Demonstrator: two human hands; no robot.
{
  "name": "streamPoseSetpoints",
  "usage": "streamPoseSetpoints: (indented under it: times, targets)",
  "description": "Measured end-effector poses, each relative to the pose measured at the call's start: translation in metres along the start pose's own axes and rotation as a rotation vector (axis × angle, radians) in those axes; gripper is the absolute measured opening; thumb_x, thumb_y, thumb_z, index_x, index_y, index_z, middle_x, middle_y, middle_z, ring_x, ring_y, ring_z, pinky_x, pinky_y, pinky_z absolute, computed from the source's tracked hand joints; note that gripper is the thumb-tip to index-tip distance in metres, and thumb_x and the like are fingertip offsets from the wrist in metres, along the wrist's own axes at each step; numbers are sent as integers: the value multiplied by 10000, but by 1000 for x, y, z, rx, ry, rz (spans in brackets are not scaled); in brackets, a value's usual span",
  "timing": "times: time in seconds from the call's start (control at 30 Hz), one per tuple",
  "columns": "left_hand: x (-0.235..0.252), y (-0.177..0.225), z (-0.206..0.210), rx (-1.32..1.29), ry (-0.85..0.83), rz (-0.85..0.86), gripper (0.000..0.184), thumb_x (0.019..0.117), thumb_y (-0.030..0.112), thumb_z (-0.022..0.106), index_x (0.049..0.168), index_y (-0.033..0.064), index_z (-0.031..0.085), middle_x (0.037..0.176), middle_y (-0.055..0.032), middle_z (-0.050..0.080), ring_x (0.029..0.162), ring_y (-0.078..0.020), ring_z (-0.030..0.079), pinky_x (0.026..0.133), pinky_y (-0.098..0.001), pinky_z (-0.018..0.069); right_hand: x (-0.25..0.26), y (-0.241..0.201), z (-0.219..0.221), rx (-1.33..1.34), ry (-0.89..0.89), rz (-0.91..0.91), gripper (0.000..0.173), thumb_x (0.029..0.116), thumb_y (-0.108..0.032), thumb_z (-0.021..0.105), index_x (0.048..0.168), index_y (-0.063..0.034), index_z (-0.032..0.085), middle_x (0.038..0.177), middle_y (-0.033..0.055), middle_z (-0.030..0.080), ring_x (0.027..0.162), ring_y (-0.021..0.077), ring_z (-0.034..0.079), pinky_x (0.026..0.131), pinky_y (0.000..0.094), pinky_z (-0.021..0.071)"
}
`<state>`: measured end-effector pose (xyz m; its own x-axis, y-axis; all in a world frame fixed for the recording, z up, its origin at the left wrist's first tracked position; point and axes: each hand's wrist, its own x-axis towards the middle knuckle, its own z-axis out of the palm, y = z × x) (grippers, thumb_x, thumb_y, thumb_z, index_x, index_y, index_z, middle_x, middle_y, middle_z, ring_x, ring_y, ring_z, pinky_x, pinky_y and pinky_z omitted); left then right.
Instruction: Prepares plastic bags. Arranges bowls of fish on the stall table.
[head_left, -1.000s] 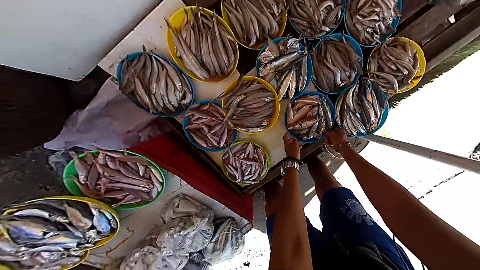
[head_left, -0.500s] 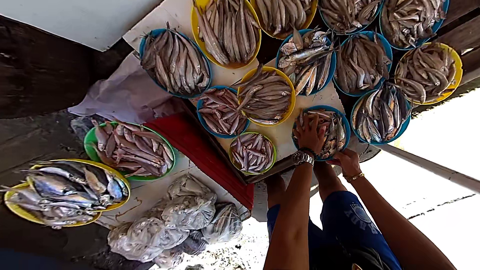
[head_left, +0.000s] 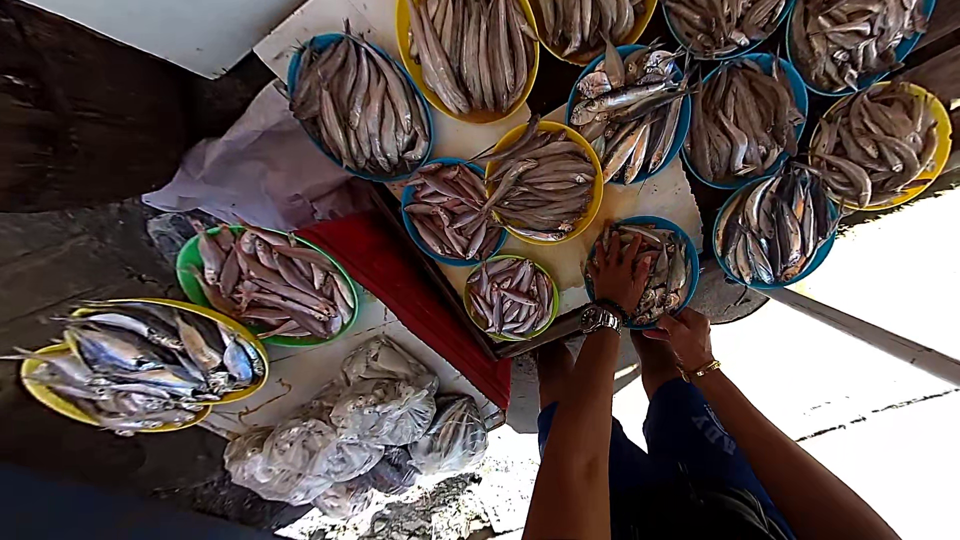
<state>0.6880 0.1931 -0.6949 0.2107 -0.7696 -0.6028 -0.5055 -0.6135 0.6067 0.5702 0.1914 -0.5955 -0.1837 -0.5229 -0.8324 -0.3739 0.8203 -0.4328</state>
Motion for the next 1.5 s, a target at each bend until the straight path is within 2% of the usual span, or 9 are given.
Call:
streamPoseSetpoints:
  times: [0.23, 0.47, 0.6, 0.73, 0.9, 1.03, 1.13, 1.3, 1.5]
  targets:
    - [-9, -17, -1, -1, 11, 0, 531, 1082, 539, 300, 1586, 390, 376, 1704, -72, 226, 1562, -433, 115, 1161, -730, 128, -10, 4, 9, 20, -40, 7, 119, 899, 95, 566, 995, 90, 636, 813, 135, 712, 667, 194, 746, 632, 351, 668]
    - [-14, -44, -4, 269, 190, 28, 572, 1061, 533, 342, 1595, 333, 380, 1699, -167, 191, 1531, -539, 107, 1115, -806, 98, 35, 37, 33, 86, -241, 261, 289, 985, 67, 526, 1270, 105, 554, 1076, 232, 692, 802, 261, 755, 721, 393, 660]
    - [-12, -42, -11, 282, 172, 19, 569, 1067, 475, 379, 1602, 280, 377, 1699, -213, 139, 1527, -555, 81, 1117, -798, 92, 66, 35, 39, -73, -264, 390, 352, 992, 34, 543, 1337, 79, 491, 1010, 235, 684, 727, 257, 742, 671, 383, 647]
    - [-16, -51, -14, 270, 171, -3, 550, 1076, 460, 389, 1604, 307, 365, 1715, -148, 132, 1545, -513, 65, 1142, -766, 112, 76, 34, 31, -343, -468, 381, 398, 1030, -95, 596, 1375, 59, 472, 1041, 215, 672, 746, 244, 737, 688, 377, 642]
    - [-46, -53, -19, 48, 387, -36, 514, 1040, 295, 495, 1502, 71, 496, 1615, -235, 347, 1465, -507, 317, 1158, -672, 261, 78, 24, -12, -313, -538, 342, 340, 1040, -151, 620, 1277, 79, 539, 1071, 216, 653, 762, 233, 700, 704, 370, 613]
    - [-92, -50, -20, -402, 415, -557, 450, 1011, 78, 558, 1400, -125, 458, 1374, -343, 503, 1216, -404, 558, 1024, -468, 482, 76, 9, -45, -222, -429, 202, 326, 1059, -67, 502, 1357, 64, 492, 1053, 213, 681, 736, 230, 716, 679, 364, 621]
    - [-99, -58, 2, -794, 337, -826, 419, 1046, 78, 516, 1409, -110, 425, 1232, -317, 599, 1021, -347, 675, 861, -460, 584, 94, -10, -43, -326, -358, 22, 367, 1107, -178, 442, 1387, 49, 511, 976, 198, 704, 641, 201, 688, 600, 341, 600]
    - [-86, -48, 8, -1060, 372, -887, 369, 1070, 41, 461, 1423, -68, 454, 1263, -295, 599, 991, -331, 686, 829, -453, 592, 134, -63, -2, -830, -471, -191, 445, 1141, -314, 351, 1443, -39, 528, 764, 135, 628, 552, 180, 563, 556, 339, 505]
    - [-93, -46, 10, -997, 346, -886, 375, 1070, 82, 486, 1415, -57, 444, 1173, -289, 636, 930, -344, 698, 810, -478, 590, 154, -90, 28, -1235, -675, -292, 387, 1132, -227, 401, 1189, 59, 655, 800, 162, 641, 633, 197, 572, 664, 373, 516]
